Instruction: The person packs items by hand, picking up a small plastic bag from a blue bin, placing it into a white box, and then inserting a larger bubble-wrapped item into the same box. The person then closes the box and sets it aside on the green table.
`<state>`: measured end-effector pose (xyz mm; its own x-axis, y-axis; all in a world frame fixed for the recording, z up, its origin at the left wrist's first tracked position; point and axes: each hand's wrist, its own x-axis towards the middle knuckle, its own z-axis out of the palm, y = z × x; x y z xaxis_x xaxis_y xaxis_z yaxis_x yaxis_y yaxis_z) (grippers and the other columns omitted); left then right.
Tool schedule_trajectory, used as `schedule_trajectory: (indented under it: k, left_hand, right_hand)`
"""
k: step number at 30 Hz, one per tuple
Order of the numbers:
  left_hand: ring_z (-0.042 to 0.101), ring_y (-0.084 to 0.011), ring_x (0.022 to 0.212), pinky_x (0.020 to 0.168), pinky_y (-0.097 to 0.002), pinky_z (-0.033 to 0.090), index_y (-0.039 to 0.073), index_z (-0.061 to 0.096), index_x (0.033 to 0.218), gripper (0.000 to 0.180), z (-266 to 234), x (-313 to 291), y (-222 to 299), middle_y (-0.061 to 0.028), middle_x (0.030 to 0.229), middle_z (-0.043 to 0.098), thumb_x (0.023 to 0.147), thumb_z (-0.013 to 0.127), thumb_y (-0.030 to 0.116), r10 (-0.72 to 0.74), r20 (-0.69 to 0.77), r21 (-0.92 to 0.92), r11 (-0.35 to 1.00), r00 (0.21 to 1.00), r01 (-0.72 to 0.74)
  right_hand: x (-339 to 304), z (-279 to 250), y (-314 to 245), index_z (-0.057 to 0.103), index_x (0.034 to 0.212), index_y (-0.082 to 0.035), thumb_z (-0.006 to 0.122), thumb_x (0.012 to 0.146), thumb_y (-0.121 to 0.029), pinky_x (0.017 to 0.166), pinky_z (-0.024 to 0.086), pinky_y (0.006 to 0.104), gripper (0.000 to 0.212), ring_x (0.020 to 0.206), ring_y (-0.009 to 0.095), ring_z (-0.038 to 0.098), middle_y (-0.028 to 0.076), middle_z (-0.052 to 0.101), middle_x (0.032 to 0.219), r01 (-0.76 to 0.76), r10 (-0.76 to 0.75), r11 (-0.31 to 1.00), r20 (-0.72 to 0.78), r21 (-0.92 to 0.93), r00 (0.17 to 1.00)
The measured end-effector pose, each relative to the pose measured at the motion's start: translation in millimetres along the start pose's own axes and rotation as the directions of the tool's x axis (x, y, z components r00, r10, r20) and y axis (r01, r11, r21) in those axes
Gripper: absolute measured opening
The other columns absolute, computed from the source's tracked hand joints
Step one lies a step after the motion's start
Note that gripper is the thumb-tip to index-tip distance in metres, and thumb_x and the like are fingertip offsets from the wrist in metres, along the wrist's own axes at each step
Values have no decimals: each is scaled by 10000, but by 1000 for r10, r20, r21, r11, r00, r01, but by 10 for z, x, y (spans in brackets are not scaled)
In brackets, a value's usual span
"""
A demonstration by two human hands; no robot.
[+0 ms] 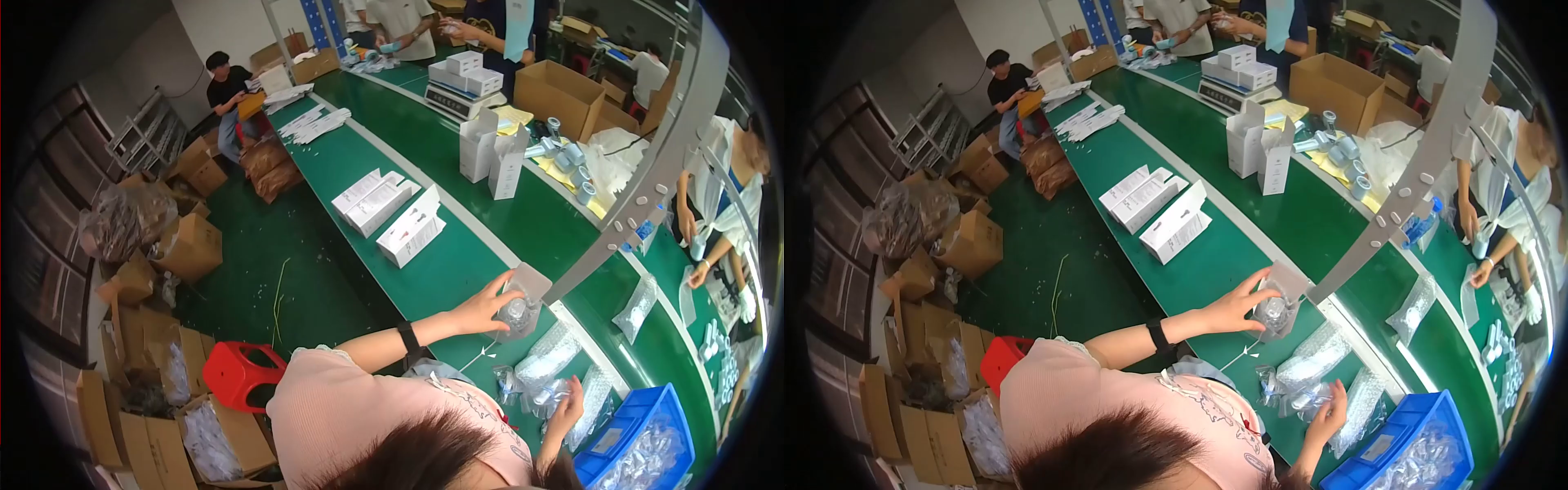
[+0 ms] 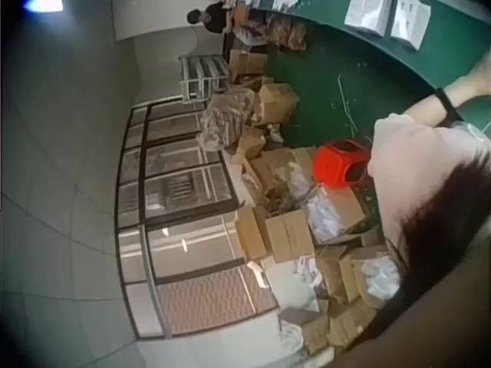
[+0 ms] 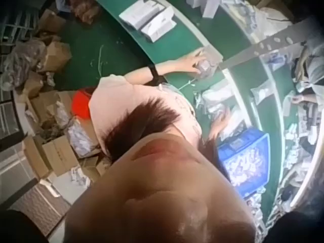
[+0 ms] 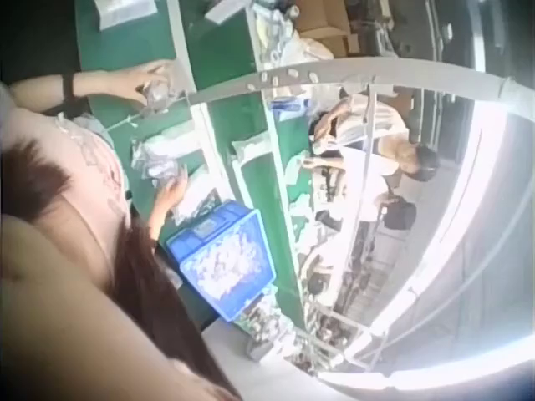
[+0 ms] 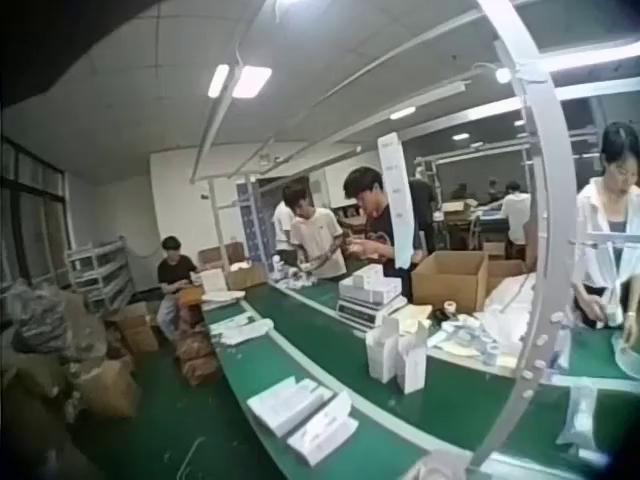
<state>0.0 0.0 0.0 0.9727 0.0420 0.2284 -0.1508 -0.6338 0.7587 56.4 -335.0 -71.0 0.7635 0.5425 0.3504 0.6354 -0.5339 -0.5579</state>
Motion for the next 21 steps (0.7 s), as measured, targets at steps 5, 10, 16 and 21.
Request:
schedule_trajectory:
  k: [5, 10, 16, 21]
  left_hand:
    - [238, -359, 1266, 1001, -392, 302, 51, 563, 985, 376, 33, -39, -16, -191, 1379, 175, 654, 713, 146, -22, -63, 35, 999, 998, 24]
    - [370, -367, 1172, 926, -378, 371, 30, 566, 793, 208, 63, 24, -109, -200, 1317, 284, 664, 695, 130, 3, -134, 33, 999, 991, 2]
    - [492, -342, 1020, 819, -368, 423, 29, 552, 695, 156, 83, 70, -82, -172, 1229, 389, 684, 675, 123, -82, -196, 3, 996, 977, 84]
    - [515, -320, 961, 771, -368, 431, 32, 557, 684, 142, 100, 129, -99, -141, 1183, 421, 684, 671, 117, -19, -258, 88, 995, 966, 43]
  right_hand:
    - [162, 46, -386, 476, 985, -18, 446, 766, -4, 904, 358, 320, 222, 932, 281, 529, 172, 549, 1092, -292, 528, 627, -118, 722, 841]
    - [146, 153, -22, 500, 921, -28, 520, 716, -23, 929, 332, 353, 206, 1015, 300, 482, 177, 525, 1081, -305, 373, 866, -105, 397, 922]
    - [172, 98, -123, 485, 1028, -69, 600, 682, -56, 973, 280, 424, 364, 1124, 313, 408, 153, 467, 1161, -156, 154, 988, 116, 3, 981]
    - [245, 172, -519, 495, 1050, -72, 669, 636, -119, 987, 236, 502, 451, 1151, 317, 382, 126, 444, 1193, 53, 49, 887, 208, -458, 977]
